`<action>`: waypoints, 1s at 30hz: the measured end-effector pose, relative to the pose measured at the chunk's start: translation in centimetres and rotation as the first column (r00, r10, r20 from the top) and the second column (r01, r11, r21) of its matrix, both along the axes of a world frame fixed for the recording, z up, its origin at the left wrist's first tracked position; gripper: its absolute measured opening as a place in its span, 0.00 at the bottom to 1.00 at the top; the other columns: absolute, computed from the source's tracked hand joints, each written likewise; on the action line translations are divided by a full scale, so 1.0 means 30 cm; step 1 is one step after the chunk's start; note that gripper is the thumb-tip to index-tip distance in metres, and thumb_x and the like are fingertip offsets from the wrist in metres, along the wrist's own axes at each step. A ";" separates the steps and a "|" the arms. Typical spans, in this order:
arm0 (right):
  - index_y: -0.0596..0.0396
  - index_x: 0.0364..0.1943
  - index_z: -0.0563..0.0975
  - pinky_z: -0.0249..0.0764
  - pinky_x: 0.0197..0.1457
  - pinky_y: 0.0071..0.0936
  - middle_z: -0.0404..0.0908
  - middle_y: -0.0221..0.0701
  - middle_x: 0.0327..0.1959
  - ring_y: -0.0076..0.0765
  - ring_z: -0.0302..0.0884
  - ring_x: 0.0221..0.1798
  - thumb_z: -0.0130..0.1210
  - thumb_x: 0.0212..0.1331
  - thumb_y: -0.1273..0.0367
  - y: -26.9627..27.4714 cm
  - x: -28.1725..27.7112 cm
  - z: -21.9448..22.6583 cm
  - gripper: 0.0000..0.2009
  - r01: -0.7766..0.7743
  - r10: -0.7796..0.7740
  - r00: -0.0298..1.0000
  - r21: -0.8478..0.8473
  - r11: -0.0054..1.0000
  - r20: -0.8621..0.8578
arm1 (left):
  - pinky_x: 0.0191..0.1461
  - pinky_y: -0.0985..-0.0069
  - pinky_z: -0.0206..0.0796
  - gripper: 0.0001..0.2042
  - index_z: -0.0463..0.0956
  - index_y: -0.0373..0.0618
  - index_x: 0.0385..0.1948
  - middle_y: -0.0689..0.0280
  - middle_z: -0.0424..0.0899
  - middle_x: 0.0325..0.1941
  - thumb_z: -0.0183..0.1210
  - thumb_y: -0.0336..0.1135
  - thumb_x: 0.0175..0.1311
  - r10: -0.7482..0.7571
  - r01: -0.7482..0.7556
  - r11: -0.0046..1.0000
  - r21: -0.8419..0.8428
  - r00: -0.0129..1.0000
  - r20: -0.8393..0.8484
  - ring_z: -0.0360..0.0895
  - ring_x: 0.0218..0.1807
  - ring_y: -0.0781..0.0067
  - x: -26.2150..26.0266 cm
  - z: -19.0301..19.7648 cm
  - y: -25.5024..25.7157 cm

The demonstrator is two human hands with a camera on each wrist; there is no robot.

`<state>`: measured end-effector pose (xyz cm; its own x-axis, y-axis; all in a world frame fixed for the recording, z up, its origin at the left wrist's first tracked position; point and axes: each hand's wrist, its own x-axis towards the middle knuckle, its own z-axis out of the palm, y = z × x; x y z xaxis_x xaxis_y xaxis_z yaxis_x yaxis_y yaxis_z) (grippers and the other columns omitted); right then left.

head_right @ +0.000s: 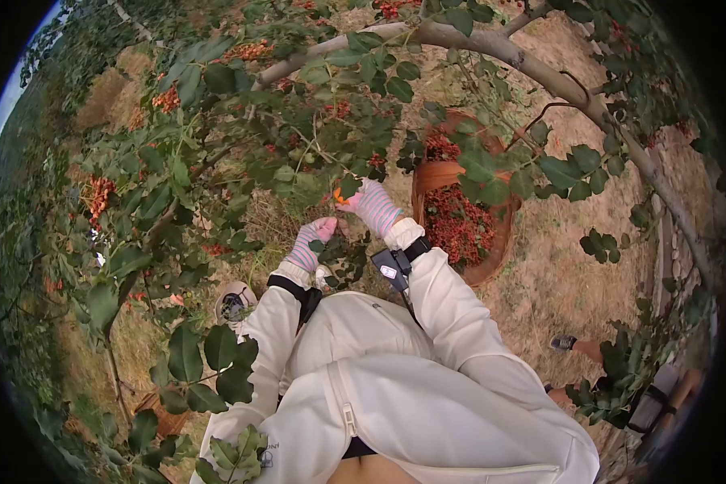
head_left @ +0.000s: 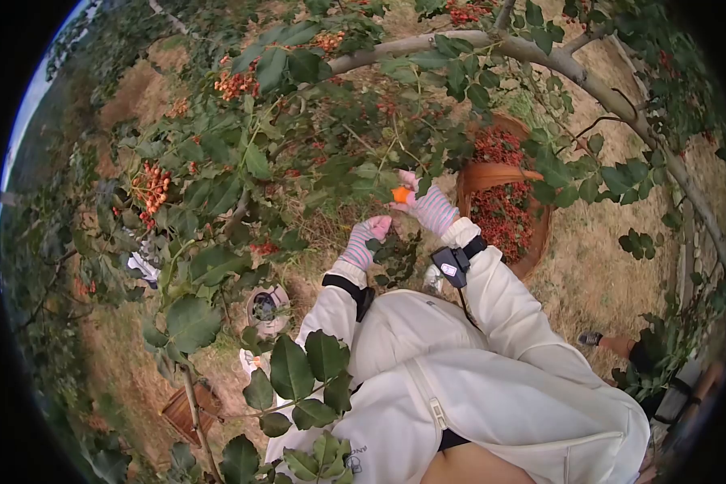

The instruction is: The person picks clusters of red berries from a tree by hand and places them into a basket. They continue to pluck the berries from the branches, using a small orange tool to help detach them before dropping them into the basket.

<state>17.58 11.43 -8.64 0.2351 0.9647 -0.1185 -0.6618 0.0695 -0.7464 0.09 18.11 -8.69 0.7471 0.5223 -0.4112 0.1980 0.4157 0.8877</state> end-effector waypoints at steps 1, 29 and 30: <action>0.53 0.64 0.52 0.69 0.59 0.43 0.51 0.34 0.62 0.39 0.56 0.62 0.50 0.59 0.68 -0.002 0.012 0.017 0.30 -0.081 0.081 0.997 0.004 0.997 0.004 | 0.40 0.83 0.66 0.12 0.77 0.39 0.38 0.72 0.80 0.32 0.51 0.39 0.66 0.007 -0.006 0.999 -0.043 0.999 0.035 0.73 0.33 0.85 0.003 -0.014 0.003; 0.53 0.52 0.70 0.65 0.55 0.35 0.73 0.41 0.48 0.44 0.68 0.54 0.58 0.48 0.71 -0.357 0.130 0.302 0.23 0.521 0.029 0.113 -0.085 0.849 0.993 | 0.39 0.83 0.68 0.15 0.75 0.39 0.40 0.67 0.81 0.33 0.51 0.42 0.66 0.023 -0.031 0.988 -0.154 0.998 -0.056 0.75 0.34 0.81 0.067 0.085 -0.017; 0.51 0.52 0.70 0.66 0.53 0.37 0.73 0.41 0.47 0.45 0.69 0.51 0.56 0.48 0.68 -0.299 0.099 0.333 0.23 0.392 0.002 0.042 -0.019 0.920 0.999 | 0.39 0.83 0.67 0.13 0.75 0.39 0.41 0.68 0.81 0.34 0.51 0.40 0.66 0.025 -0.034 0.988 -0.150 0.998 -0.059 0.74 0.34 0.83 0.073 0.090 -0.019</action>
<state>20.54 2.45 1.33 0.4971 0.8414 0.2121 0.6851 -0.2306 -0.6910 2.27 17.55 -5.99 0.7058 0.4724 -0.5279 0.2317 0.5503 0.8022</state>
